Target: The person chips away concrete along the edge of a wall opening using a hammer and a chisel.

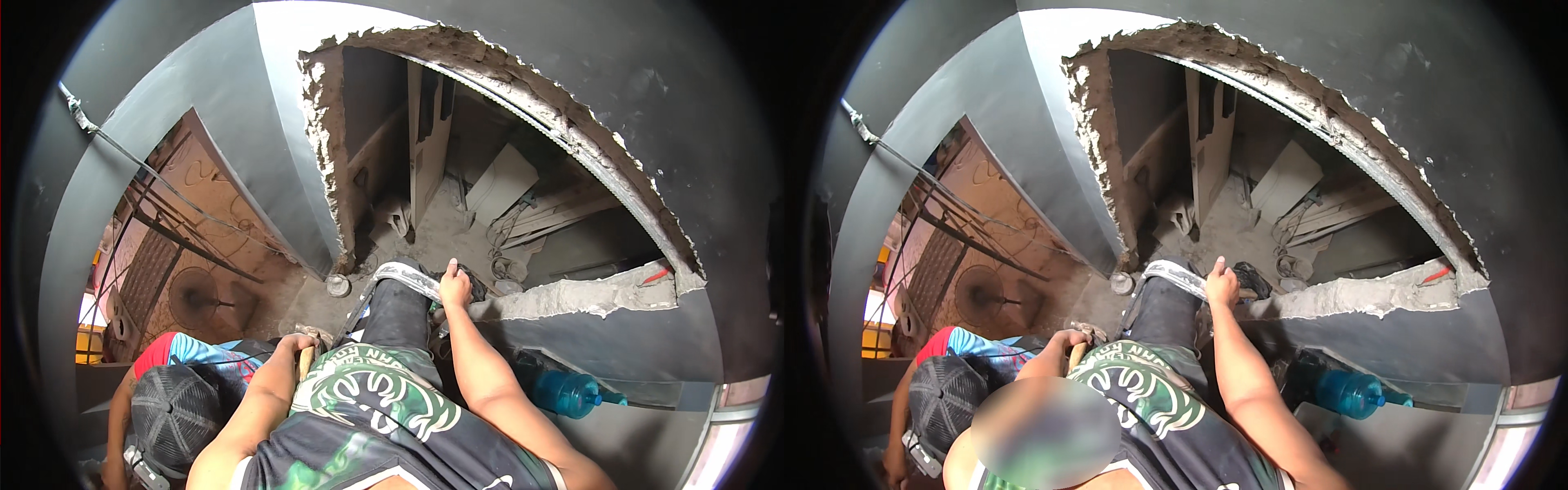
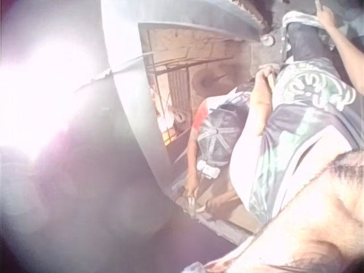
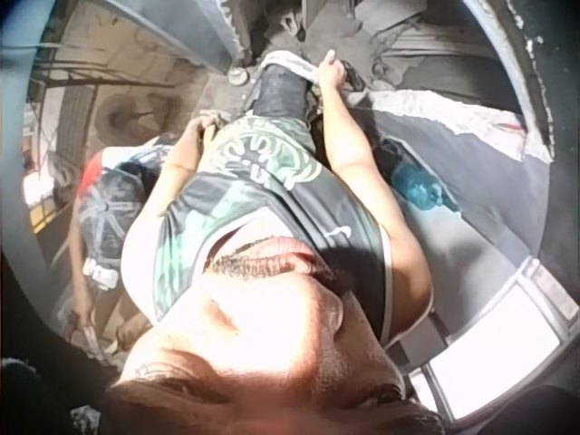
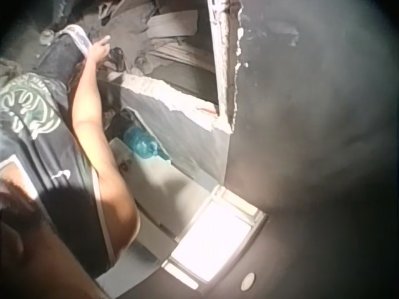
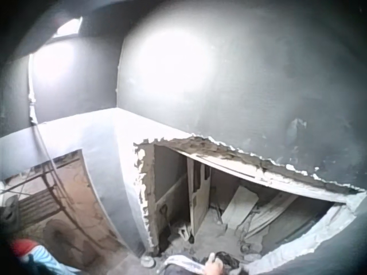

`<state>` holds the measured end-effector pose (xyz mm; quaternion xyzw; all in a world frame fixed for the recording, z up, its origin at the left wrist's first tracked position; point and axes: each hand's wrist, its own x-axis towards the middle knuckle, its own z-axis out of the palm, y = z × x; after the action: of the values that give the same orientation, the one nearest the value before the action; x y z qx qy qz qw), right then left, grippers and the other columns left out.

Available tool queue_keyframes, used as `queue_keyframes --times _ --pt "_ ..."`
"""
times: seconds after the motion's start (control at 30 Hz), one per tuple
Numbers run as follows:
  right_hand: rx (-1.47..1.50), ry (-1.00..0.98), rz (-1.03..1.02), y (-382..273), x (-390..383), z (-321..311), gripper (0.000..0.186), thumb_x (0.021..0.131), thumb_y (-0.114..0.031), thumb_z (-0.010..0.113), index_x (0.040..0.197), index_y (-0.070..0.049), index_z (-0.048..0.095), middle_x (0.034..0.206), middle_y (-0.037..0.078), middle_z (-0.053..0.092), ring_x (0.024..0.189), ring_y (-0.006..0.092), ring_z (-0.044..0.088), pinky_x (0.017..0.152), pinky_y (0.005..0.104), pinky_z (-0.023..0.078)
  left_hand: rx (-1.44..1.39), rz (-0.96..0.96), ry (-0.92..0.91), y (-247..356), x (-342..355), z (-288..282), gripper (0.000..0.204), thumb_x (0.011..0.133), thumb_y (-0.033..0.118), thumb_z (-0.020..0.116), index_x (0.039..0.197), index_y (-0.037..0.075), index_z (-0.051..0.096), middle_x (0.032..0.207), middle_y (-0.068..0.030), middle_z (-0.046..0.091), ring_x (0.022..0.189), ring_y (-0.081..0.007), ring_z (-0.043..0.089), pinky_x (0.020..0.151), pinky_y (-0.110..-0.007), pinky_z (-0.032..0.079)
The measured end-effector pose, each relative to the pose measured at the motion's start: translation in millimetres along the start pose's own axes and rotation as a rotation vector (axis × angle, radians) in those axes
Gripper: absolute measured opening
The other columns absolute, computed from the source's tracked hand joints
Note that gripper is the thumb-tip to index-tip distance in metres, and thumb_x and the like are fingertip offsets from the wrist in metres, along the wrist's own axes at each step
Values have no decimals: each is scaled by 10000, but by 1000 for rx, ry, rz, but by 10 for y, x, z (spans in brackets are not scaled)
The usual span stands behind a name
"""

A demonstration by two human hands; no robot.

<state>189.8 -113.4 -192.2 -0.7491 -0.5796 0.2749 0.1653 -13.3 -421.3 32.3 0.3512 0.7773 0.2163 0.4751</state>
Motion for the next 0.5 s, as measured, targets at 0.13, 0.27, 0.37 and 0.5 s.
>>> queue_keyframes --times 0.13,0.27,0.37,0.5 --pt "-3 8 -1 27 18 36 698 1002 -596 377 1025 20 706 1093 269 689 1085 469 622 915 548 484 30 -2 50 237 -155 9 489 928 179 697 1366 152 480 1242 -124 655 1141 -229 633 989 -317 450" --pt "-1 -12 3 7 5 18 702 1003 -594 380 1044 27 705 1105 272 687 1094 466 621 918 543 487 34 -127 11 197 -111 -20 465 943 185 674 1366 155 484 1235 -131 656 1139 -232 632 989 -320 450" --pt "7 12 -10 24 13 43 701 1003 -593 382 1033 28 705 1099 272 688 1088 466 623 912 545 489 32 -76 9 80 -65 -5 451 951 179 659 1367 157 487 1229 -132 658 1135 -231 631 990 -322 449" --pt "2 12 -12 16 2 42 702 1002 -594 383 1023 28 705 1094 272 689 1085 464 625 910 547 489 43 -74 8 30 -52 6 446 954 174 653 1368 159 487 1226 -133 658 1132 -230 631 989 -323 449"
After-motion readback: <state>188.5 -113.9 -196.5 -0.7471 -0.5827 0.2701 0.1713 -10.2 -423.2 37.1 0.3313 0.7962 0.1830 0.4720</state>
